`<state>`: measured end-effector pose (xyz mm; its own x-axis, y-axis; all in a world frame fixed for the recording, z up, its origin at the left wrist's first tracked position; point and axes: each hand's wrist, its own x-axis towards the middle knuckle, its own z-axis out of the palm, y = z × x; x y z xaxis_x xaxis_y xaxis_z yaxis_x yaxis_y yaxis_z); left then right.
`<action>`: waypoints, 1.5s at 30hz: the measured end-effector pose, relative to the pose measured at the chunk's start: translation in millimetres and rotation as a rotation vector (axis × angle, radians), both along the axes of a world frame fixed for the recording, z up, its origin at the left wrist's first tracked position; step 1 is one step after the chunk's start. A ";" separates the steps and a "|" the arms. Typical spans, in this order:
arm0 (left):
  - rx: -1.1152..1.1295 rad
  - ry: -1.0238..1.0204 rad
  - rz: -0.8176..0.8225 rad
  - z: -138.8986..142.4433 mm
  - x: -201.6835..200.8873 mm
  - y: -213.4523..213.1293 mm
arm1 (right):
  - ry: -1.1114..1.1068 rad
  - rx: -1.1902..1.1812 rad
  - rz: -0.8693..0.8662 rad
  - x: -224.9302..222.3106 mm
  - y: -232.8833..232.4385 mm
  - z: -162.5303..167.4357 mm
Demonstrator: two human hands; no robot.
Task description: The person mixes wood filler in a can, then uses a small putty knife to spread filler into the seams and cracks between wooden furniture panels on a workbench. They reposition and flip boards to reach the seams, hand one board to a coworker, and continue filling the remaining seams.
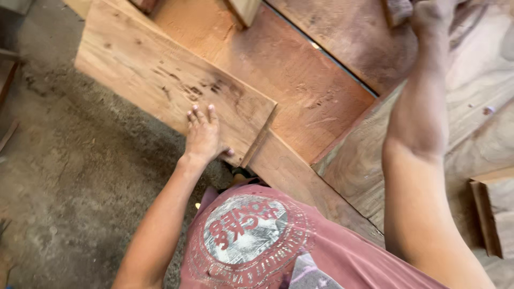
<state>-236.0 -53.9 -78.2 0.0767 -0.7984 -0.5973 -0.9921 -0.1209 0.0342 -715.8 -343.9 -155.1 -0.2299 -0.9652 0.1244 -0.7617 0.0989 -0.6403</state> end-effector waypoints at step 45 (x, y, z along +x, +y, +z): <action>-0.115 0.013 -0.256 -20.5 33.2 9.6 | 0.300 -0.084 0.126 233.9 332.4 12.3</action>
<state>-202.8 -44.3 -98.7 -0.1430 -0.8535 -0.5012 -0.9893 0.1388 0.0458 -481.9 -11.5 -142.8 -0.0505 -0.9673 0.2487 -0.9205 -0.0515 -0.3874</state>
